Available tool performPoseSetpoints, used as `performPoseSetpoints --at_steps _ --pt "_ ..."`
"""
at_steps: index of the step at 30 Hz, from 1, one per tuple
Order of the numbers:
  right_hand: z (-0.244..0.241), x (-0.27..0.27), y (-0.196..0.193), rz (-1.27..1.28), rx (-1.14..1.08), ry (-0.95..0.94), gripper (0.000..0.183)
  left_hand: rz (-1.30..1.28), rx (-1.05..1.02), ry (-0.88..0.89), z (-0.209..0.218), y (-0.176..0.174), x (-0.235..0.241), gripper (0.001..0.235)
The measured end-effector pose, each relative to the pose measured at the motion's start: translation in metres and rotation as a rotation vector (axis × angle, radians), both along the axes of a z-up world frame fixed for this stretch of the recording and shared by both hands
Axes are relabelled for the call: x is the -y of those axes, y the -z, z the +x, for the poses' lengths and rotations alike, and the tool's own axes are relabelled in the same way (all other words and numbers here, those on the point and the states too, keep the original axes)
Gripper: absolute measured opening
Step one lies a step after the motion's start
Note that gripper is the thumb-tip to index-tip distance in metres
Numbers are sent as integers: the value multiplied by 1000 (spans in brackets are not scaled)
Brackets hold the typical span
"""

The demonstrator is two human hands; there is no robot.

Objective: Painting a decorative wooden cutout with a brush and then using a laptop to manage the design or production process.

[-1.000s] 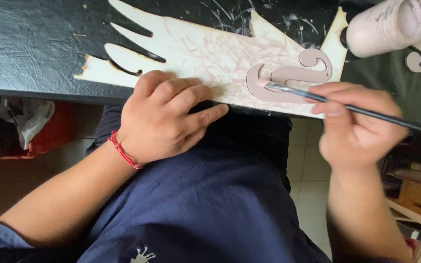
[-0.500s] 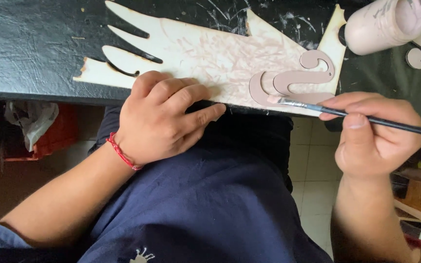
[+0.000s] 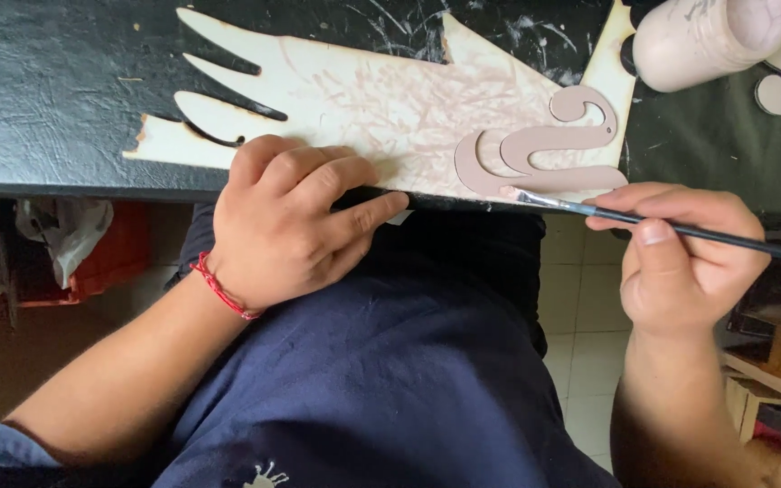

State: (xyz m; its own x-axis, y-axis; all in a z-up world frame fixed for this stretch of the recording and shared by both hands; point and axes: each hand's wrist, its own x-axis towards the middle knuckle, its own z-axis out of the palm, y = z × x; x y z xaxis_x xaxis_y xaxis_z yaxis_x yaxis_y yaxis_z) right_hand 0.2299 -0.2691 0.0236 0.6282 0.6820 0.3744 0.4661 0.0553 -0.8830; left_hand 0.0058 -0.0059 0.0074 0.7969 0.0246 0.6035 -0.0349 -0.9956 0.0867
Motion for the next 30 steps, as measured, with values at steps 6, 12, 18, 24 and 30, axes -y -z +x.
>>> performPoseSetpoints --at_steps 6,12,18,24,30 --pt "-18 -14 4 111 -182 139 21 6 -25 -7 -1 -1 1 24" --pt "-25 -14 8 30 -7 112 15 -2 8 -1 -1 -2 0 23" --pt "-25 -6 19 82 -148 155 16 18 -2 -8 0 -1 0 24" --pt "-26 -15 7 160 -191 278 18 13 9 -1 -1 0 0 24" --pt "-25 -25 -5 46 -31 74 14 2 3 -5 -1 0 0 24"
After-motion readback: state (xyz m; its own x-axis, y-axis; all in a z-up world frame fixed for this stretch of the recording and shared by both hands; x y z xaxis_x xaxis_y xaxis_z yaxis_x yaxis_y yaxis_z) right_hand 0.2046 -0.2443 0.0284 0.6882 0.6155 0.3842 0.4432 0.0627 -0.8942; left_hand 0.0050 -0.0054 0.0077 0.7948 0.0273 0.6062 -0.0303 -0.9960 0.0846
